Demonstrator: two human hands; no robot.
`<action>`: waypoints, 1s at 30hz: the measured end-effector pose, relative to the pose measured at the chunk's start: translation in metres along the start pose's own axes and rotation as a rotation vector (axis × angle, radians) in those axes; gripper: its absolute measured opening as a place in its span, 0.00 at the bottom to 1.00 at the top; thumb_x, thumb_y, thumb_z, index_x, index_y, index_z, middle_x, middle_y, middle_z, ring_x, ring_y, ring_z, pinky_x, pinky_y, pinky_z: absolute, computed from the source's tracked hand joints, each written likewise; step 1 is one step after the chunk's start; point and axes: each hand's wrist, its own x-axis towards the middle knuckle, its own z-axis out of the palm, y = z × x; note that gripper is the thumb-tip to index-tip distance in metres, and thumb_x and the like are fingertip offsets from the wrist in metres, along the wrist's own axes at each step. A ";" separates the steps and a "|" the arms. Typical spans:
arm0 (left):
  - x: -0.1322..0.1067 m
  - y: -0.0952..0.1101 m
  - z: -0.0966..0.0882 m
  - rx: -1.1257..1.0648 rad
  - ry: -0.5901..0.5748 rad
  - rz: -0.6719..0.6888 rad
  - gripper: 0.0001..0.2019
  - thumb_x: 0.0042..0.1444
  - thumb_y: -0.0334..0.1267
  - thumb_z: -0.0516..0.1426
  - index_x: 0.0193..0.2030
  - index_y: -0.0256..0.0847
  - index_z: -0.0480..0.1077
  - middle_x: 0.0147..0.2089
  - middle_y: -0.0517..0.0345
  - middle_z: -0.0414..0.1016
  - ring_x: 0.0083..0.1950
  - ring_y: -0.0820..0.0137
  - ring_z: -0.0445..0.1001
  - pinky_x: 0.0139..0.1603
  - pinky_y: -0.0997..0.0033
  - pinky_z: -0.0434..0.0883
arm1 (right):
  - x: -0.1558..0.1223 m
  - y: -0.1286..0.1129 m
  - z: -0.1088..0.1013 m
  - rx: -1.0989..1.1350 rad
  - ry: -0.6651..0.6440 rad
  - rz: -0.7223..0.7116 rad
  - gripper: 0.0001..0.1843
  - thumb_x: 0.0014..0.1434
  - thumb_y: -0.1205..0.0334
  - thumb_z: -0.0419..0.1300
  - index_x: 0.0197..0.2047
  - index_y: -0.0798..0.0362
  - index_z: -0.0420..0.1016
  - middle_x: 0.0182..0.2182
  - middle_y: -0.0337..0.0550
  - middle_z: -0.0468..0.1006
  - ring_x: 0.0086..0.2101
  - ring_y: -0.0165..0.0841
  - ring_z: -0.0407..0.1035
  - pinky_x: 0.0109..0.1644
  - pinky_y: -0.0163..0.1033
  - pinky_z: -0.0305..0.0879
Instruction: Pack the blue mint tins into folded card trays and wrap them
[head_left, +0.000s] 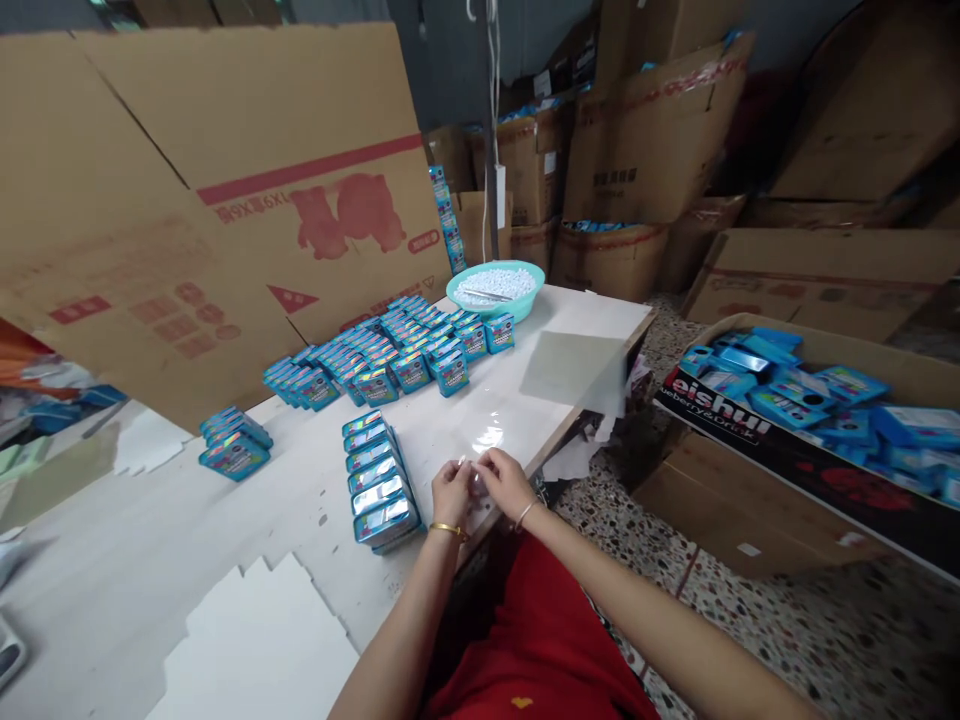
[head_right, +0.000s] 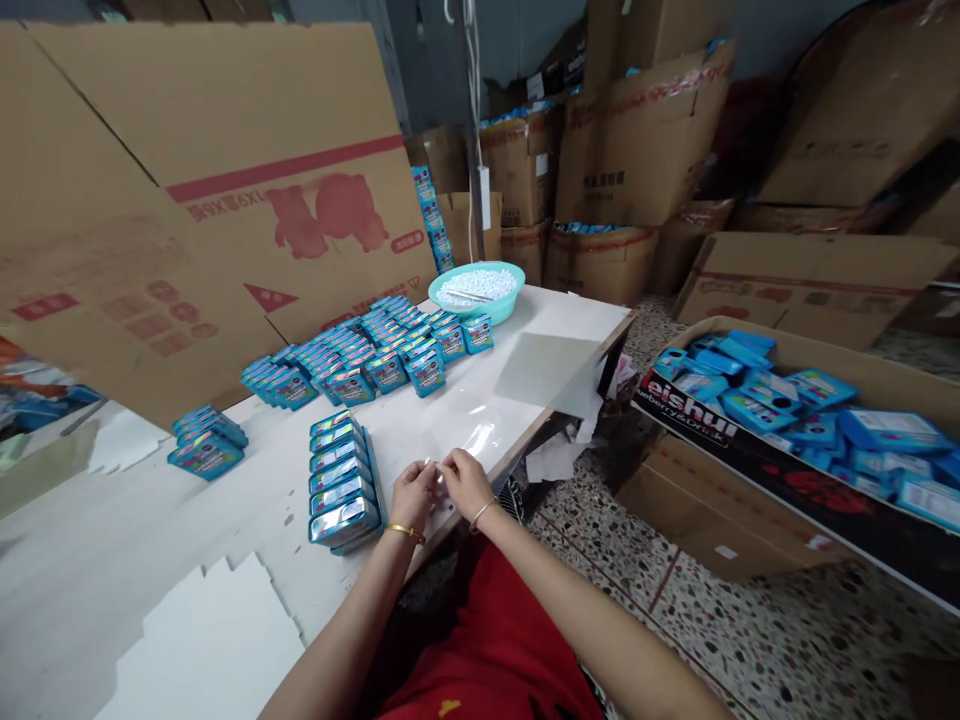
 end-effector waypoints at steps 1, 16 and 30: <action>0.000 -0.002 -0.002 0.020 0.009 0.005 0.20 0.39 0.52 0.63 0.26 0.37 0.65 0.18 0.65 0.66 0.16 0.80 0.62 0.16 0.80 0.59 | -0.007 0.001 0.002 0.088 0.005 0.006 0.07 0.60 0.59 0.52 0.36 0.53 0.66 0.29 0.38 0.69 0.28 0.29 0.64 0.34 0.34 0.64; -0.009 0.000 -0.011 0.108 0.089 0.165 0.19 0.45 0.52 0.59 0.20 0.41 0.58 0.15 0.68 0.60 0.16 0.79 0.58 0.17 0.79 0.56 | 0.013 0.019 -0.030 0.313 0.098 0.095 0.16 0.59 0.49 0.46 0.26 0.50 0.59 0.21 0.34 0.62 0.24 0.30 0.59 0.30 0.34 0.59; -0.009 0.015 0.002 0.245 0.096 0.339 0.07 0.46 0.36 0.57 0.33 0.38 0.71 0.26 0.62 0.68 0.27 0.73 0.73 0.27 0.77 0.67 | -0.005 -0.030 -0.060 -0.375 0.016 -0.034 0.17 0.64 0.63 0.43 0.39 0.50 0.74 0.35 0.45 0.73 0.36 0.34 0.67 0.41 0.35 0.61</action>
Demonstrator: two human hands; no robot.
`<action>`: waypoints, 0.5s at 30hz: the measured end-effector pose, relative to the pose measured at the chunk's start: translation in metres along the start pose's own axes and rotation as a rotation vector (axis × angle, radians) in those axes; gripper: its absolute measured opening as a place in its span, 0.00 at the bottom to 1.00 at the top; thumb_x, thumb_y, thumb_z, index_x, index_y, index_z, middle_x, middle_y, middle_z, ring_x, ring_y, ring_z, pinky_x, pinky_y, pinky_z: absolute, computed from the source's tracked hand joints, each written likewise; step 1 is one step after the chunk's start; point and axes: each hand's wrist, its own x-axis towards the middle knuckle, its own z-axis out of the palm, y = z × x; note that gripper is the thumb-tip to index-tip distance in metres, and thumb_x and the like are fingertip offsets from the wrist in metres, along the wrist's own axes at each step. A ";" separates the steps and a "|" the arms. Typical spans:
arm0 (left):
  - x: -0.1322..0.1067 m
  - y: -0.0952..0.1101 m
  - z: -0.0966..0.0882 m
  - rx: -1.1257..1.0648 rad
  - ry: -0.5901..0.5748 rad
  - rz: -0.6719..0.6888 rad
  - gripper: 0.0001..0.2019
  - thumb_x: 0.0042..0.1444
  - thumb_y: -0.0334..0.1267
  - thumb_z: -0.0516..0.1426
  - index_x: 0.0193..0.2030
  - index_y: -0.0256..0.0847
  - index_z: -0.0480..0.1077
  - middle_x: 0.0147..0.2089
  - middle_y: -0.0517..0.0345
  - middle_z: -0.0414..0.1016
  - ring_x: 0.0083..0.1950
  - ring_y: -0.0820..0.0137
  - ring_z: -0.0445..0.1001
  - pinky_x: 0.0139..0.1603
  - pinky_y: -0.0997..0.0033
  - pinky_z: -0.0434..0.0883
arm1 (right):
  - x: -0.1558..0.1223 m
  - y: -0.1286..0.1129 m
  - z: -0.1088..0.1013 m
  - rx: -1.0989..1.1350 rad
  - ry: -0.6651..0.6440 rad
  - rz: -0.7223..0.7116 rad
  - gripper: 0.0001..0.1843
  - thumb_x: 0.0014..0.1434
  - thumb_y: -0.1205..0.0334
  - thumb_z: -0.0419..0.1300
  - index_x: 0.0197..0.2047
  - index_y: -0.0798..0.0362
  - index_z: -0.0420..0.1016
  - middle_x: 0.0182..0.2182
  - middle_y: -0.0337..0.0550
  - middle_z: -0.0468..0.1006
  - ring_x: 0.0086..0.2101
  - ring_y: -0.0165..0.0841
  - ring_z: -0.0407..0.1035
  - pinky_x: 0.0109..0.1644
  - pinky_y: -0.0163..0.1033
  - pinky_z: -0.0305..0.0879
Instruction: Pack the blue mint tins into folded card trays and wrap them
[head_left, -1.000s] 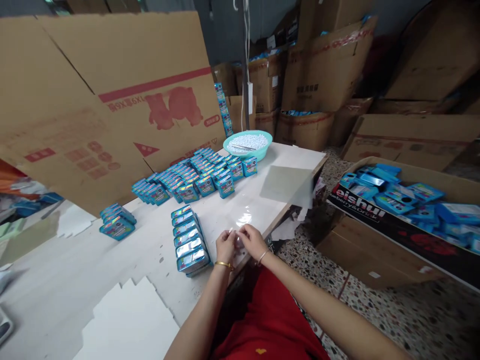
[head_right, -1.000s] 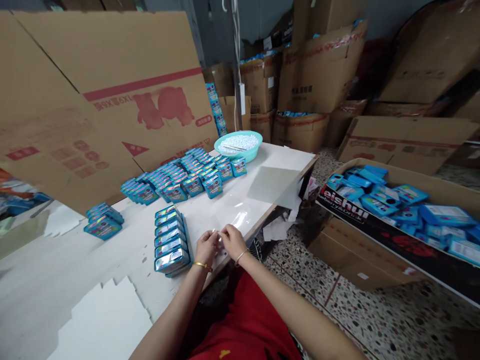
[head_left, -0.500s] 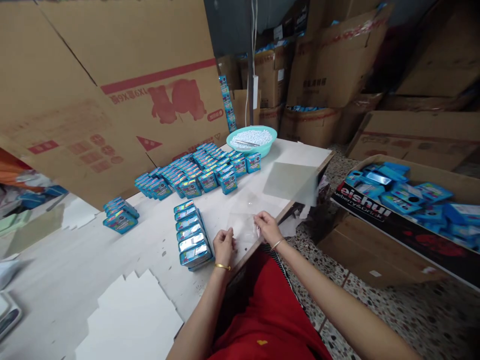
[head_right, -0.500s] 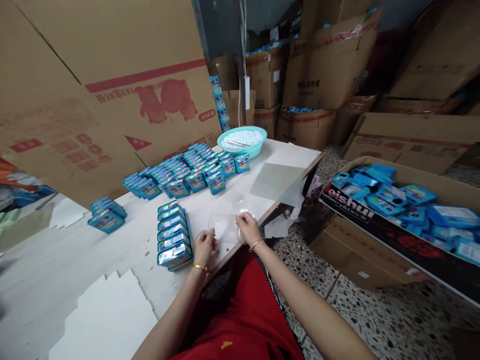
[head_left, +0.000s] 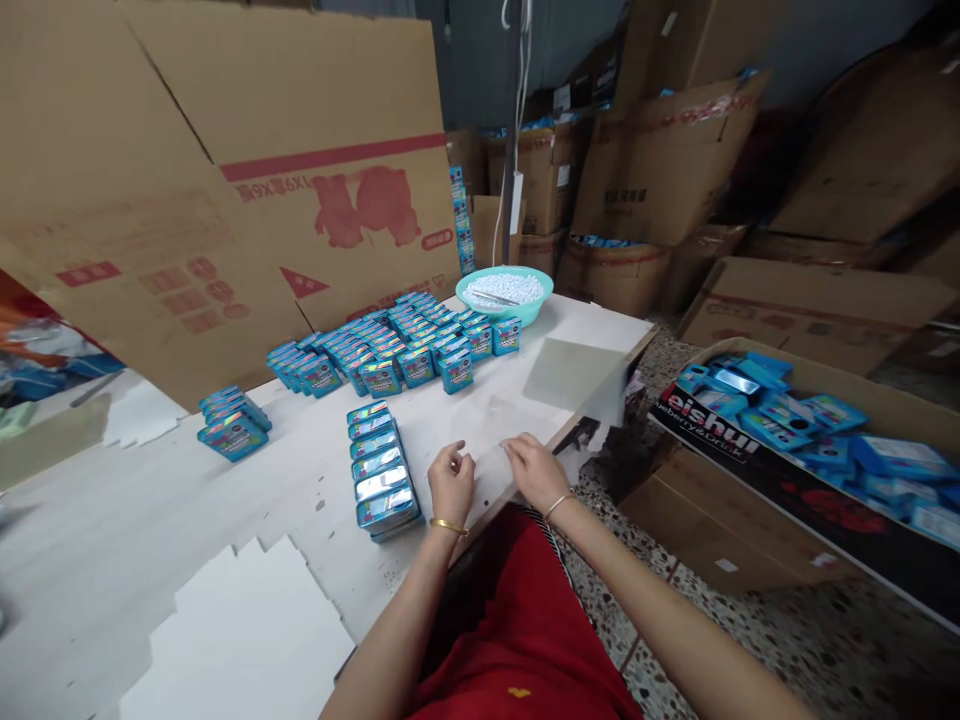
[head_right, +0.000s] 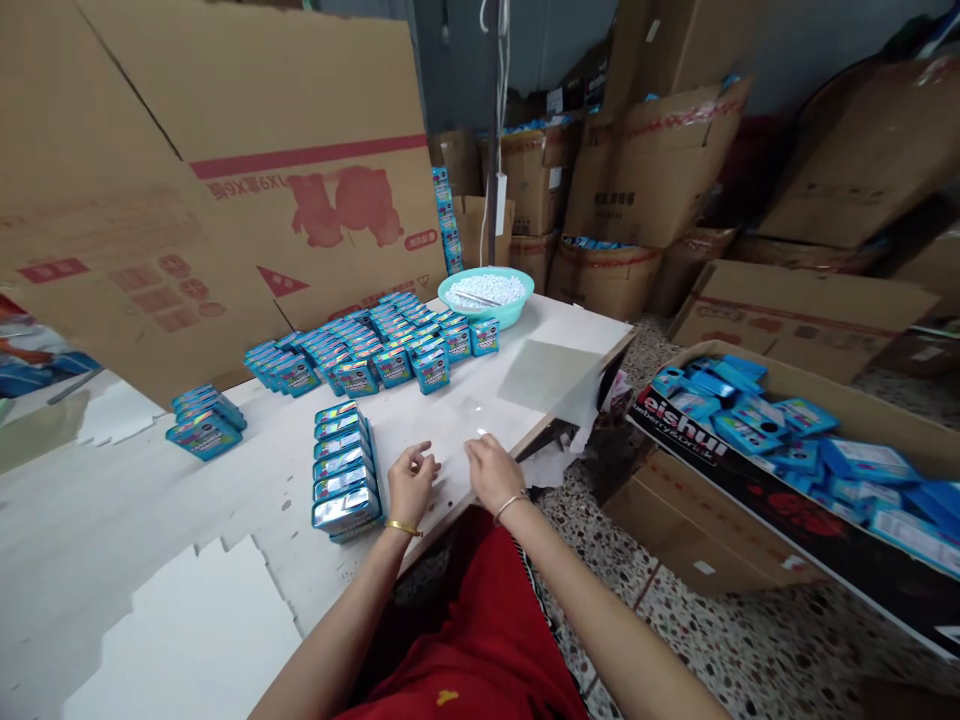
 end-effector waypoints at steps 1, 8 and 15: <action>0.002 0.001 -0.002 0.013 0.011 -0.001 0.05 0.45 0.35 0.56 0.29 0.38 0.70 0.26 0.61 0.69 0.25 0.74 0.72 0.25 0.77 0.67 | 0.003 -0.002 -0.011 -0.026 0.087 -0.005 0.18 0.65 0.63 0.43 0.40 0.51 0.74 0.33 0.44 0.72 0.35 0.34 0.67 0.39 0.35 0.60; -0.008 0.037 -0.010 0.164 -0.079 0.003 0.09 0.48 0.38 0.55 0.20 0.40 0.62 0.18 0.65 0.64 0.20 0.73 0.70 0.23 0.76 0.63 | 0.011 -0.059 -0.060 -0.288 0.402 -0.353 0.20 0.63 0.68 0.45 0.56 0.55 0.68 0.27 0.43 0.68 0.32 0.36 0.61 0.37 0.39 0.55; -0.020 0.085 -0.112 0.239 0.109 0.390 0.10 0.55 0.44 0.55 0.31 0.40 0.71 0.31 0.57 0.73 0.34 0.72 0.72 0.37 0.74 0.67 | 0.017 -0.051 0.003 -0.337 0.091 -0.228 0.14 0.65 0.63 0.49 0.37 0.54 0.76 0.30 0.45 0.74 0.34 0.34 0.65 0.36 0.37 0.54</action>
